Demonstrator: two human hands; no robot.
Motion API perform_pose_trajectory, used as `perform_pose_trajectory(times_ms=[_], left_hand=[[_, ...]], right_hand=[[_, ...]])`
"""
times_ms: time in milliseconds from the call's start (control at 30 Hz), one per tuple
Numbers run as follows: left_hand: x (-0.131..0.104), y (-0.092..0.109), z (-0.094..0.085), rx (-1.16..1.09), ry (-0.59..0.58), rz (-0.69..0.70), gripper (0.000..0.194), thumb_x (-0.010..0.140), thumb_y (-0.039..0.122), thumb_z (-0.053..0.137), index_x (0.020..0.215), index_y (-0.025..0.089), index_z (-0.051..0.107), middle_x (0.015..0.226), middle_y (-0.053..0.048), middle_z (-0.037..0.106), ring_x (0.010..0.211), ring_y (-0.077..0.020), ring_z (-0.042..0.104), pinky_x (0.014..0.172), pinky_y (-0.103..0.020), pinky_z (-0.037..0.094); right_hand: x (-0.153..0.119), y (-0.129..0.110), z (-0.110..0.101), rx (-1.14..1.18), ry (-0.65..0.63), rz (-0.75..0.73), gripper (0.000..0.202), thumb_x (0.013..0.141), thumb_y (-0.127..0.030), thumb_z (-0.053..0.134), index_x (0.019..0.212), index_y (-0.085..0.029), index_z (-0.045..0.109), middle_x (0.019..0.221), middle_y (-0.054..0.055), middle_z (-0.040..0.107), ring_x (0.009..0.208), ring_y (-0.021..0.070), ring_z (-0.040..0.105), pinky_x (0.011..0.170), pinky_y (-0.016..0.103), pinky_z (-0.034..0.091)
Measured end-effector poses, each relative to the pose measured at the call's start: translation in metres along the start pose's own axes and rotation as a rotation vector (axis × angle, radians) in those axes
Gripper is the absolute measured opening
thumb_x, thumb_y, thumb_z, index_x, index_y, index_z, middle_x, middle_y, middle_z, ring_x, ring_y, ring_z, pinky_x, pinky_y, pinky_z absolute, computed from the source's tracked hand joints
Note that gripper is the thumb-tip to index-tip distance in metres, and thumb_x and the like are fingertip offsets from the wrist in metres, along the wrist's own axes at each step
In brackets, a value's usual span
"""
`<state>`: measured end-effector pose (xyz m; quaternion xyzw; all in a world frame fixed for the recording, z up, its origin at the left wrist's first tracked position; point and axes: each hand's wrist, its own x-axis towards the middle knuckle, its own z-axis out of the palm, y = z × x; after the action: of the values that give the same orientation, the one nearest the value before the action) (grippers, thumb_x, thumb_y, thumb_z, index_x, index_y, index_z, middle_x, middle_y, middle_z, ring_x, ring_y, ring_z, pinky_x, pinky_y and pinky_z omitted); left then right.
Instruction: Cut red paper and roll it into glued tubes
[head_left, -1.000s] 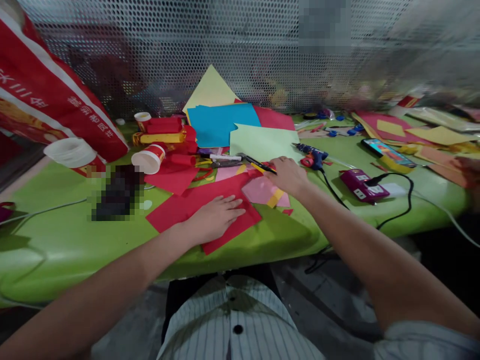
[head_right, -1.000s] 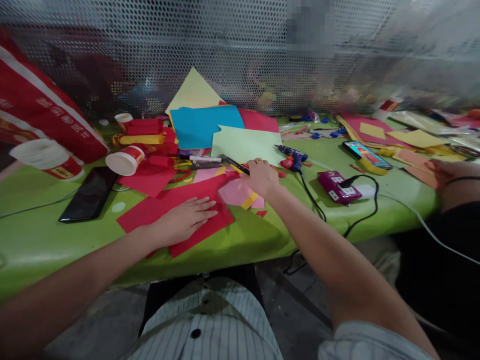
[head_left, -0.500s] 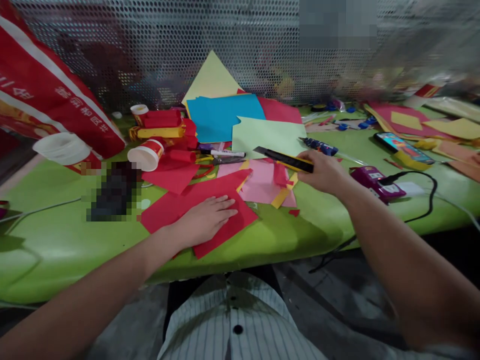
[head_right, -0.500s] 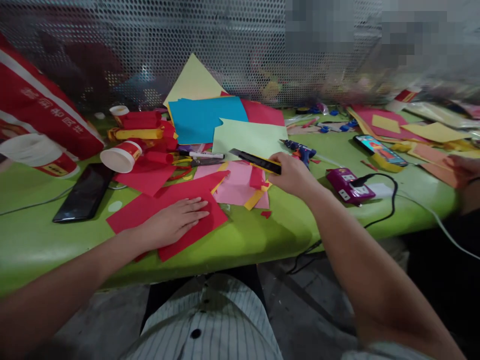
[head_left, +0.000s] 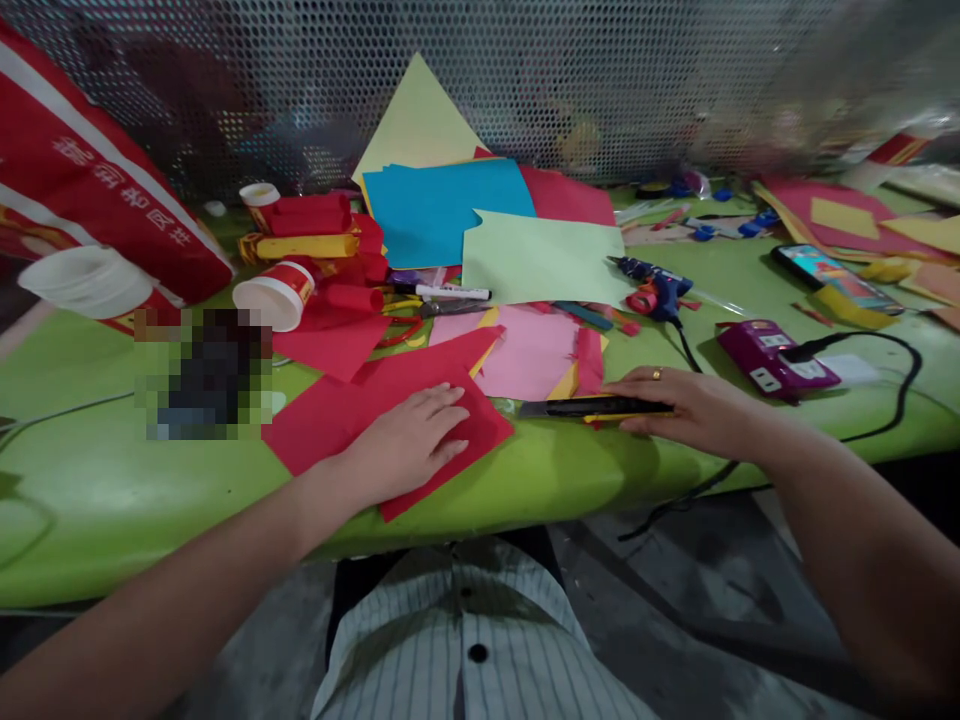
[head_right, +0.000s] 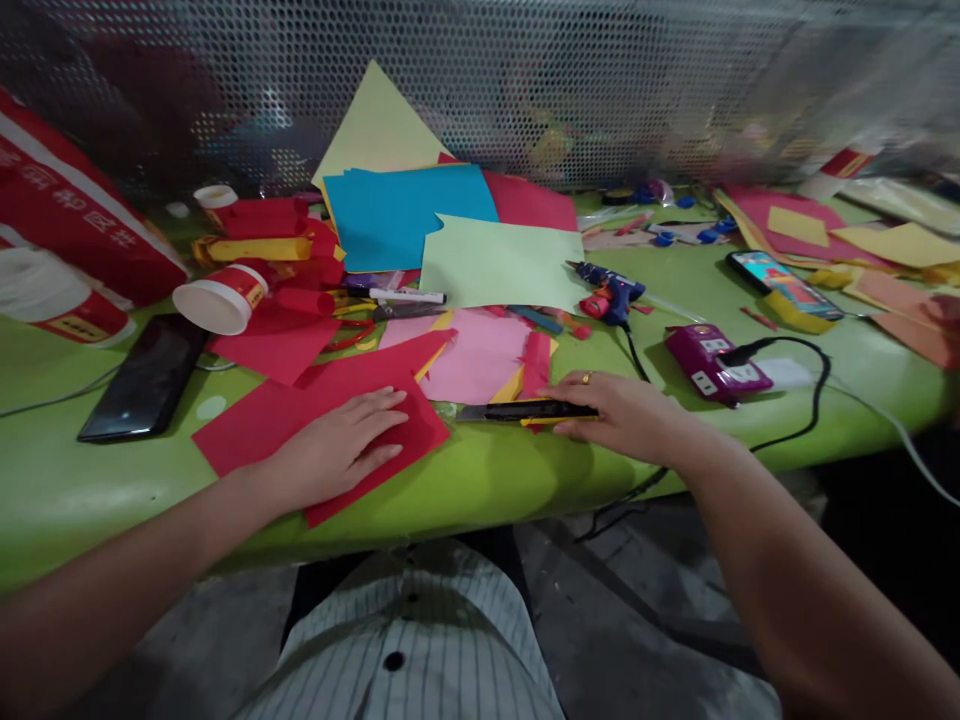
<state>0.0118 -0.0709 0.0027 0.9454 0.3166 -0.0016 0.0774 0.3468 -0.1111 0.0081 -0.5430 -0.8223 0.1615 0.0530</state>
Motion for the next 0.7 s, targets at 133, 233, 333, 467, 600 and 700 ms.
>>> perform_pose_trajectory(times_ms=[133, 233, 333, 467, 600, 700], left_hand=[[-0.0009, -0.002, 0.0038, 0.006, 0.003, 0.045, 0.041, 0.093, 0.036, 0.034, 0.127, 0.021, 0.051, 0.142, -0.011, 0.042, 0.133, -0.0244, 0.033, 0.107, -0.041, 0.032], [-0.0003, -0.0027, 0.005, 0.004, -0.006, 0.05, 0.04, 0.093, 0.036, 0.033, 0.127, 0.024, 0.052, 0.142, -0.01, 0.04, 0.133, -0.0251, 0.032, 0.107, -0.043, 0.031], [0.0004, -0.0029, 0.0057, -0.004, -0.009, 0.049, 0.041, 0.093, 0.036, 0.032, 0.126, 0.024, 0.053, 0.143, -0.01, 0.04, 0.133, -0.0255, 0.032, 0.106, -0.043, 0.031], [0.0004, -0.0028, 0.006, -0.018, -0.006, 0.045, 0.041, 0.093, 0.037, 0.032, 0.125, 0.024, 0.054, 0.142, -0.01, 0.041, 0.132, -0.0254, 0.034, 0.107, -0.043, 0.031], [0.0002, -0.0021, 0.0061, -0.022, -0.009, 0.038, 0.04, 0.093, 0.036, 0.033, 0.125, 0.024, 0.055, 0.142, -0.009, 0.041, 0.132, -0.025, 0.034, 0.107, -0.042, 0.03], [0.0002, -0.0017, 0.0063, -0.024, -0.003, 0.037, 0.04, 0.093, 0.036, 0.033, 0.124, 0.024, 0.055, 0.142, -0.009, 0.042, 0.132, -0.0245, 0.034, 0.108, -0.042, 0.03]], right_hand=[[0.0009, -0.0005, -0.0015, 0.027, -0.016, -0.08, 0.043, 0.081, -0.046, 0.048, 0.114, -0.024, 0.064, 0.105, 0.01, 0.066, 0.096, 0.0279, 0.062, 0.083, 0.043, 0.05], [0.0018, -0.0013, -0.0004, 0.033, -0.008, -0.092, 0.041, 0.081, -0.045, 0.048, 0.114, -0.025, 0.063, 0.106, 0.01, 0.065, 0.096, 0.0269, 0.062, 0.082, 0.042, 0.051], [0.0015, -0.0006, 0.0027, 0.023, 0.024, -0.082, 0.038, 0.081, -0.043, 0.05, 0.112, -0.026, 0.064, 0.107, 0.01, 0.063, 0.094, 0.0269, 0.062, 0.081, 0.041, 0.051], [0.0006, 0.0013, 0.0059, 0.018, 0.037, -0.085, 0.038, 0.082, -0.043, 0.049, 0.114, -0.028, 0.063, 0.107, 0.009, 0.062, 0.093, 0.0258, 0.062, 0.081, 0.04, 0.051], [0.001, 0.0014, 0.007, 0.009, 0.004, -0.059, 0.038, 0.081, -0.044, 0.05, 0.113, -0.027, 0.064, 0.107, 0.01, 0.061, 0.094, 0.026, 0.061, 0.081, 0.041, 0.051], [0.0019, 0.0007, 0.0079, 0.027, 0.005, -0.054, 0.039, 0.08, -0.045, 0.051, 0.112, -0.028, 0.064, 0.108, 0.01, 0.061, 0.096, 0.026, 0.06, 0.082, 0.042, 0.05]])
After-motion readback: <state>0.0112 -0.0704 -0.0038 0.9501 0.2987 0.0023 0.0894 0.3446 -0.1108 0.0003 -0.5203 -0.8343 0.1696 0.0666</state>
